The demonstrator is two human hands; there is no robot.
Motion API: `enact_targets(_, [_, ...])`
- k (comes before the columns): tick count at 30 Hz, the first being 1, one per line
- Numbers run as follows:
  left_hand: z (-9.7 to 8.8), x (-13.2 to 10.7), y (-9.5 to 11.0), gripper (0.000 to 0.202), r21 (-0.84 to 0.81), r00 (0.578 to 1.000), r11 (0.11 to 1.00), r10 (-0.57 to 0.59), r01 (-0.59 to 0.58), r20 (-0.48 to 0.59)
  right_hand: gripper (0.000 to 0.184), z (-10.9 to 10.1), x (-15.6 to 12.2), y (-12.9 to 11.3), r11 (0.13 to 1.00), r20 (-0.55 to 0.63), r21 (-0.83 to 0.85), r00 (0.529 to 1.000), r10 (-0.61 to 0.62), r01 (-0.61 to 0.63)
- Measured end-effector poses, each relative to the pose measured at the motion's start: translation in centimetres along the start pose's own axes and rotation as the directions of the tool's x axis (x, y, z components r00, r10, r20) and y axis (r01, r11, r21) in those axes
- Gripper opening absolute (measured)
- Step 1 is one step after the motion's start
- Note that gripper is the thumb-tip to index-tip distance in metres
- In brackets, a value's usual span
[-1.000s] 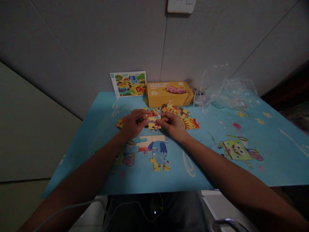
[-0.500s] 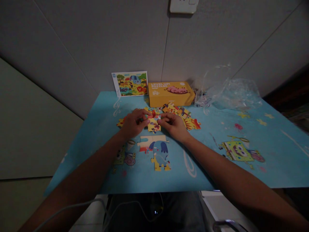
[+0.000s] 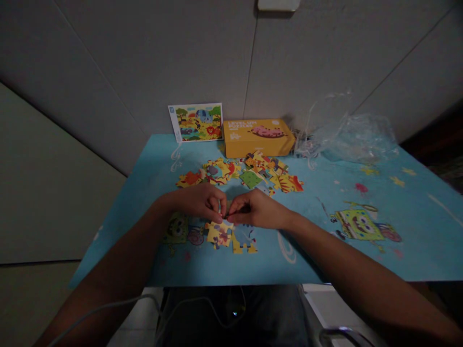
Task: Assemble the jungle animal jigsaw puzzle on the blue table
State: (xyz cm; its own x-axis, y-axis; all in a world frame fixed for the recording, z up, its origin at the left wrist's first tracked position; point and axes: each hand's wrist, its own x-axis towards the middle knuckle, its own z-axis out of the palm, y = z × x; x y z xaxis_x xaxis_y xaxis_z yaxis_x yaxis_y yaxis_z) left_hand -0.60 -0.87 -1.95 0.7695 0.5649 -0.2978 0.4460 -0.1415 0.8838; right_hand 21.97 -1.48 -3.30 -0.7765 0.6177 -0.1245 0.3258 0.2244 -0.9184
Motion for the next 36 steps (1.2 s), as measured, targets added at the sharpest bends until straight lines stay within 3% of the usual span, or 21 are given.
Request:
enact_targets(6, [0.4, 0.3, 0.0, 0.023, 0.041, 0.99, 0.997, -0.065, 0.06, 0.128, 0.014, 0.1, -0.2, -0.4, 0.962, 0.093, -0.266, 0.995, -0.04, 0.063])
enact_targets(10, [0.1, 0.2, 0.0, 0.014, 0.081, 0.994, 0.996, -0.048, 0.04, 0.099, 0.015, 0.3, -0.2, -0.3, 0.925, 0.07, -0.376, 0.997, -0.038, 0.061])
enact_targets(16, [0.2, 0.1, -0.3, 0.023, 0.178, 0.992, 0.981, -0.095, 0.079, 0.083, 0.014, 0.6, -0.1, 0.1, 0.884, 0.037, -0.457, 0.996, -0.086, 0.094])
enact_targets(26, [0.9, 0.3, -0.4, 0.014, 0.258, 0.995, 0.962, -0.097, 0.094, 0.001, 0.014, 0.5, 0.0, 0.2, 0.854, 0.036, -0.509, 0.993, -0.108, 0.111])
enact_targets(32, [1.0, 0.2, -0.5, 0.008, 0.239, 0.997, 0.968, -0.067, 0.075, -0.039, 0.01, 0.5, -0.1, 0.4, 0.867, 0.009, -0.461, 0.978, -0.21, 0.191])
enact_targets(34, [0.9, 0.4, -0.5, 0.009, 0.266, 0.995, 0.963, -0.012, 0.038, -0.097, 0.012, 0.2, -0.2, 0.5, 0.866, -0.006, -0.436, 0.962, -0.275, 0.245])
enact_targets(36, [0.6, 0.7, -0.8, 0.011, 0.34, 0.972, 0.94, 0.072, 0.008, -0.222, 0.013, -0.5, -0.1, 0.7, 0.867, -0.056, -0.421, 0.946, -0.318, 0.267])
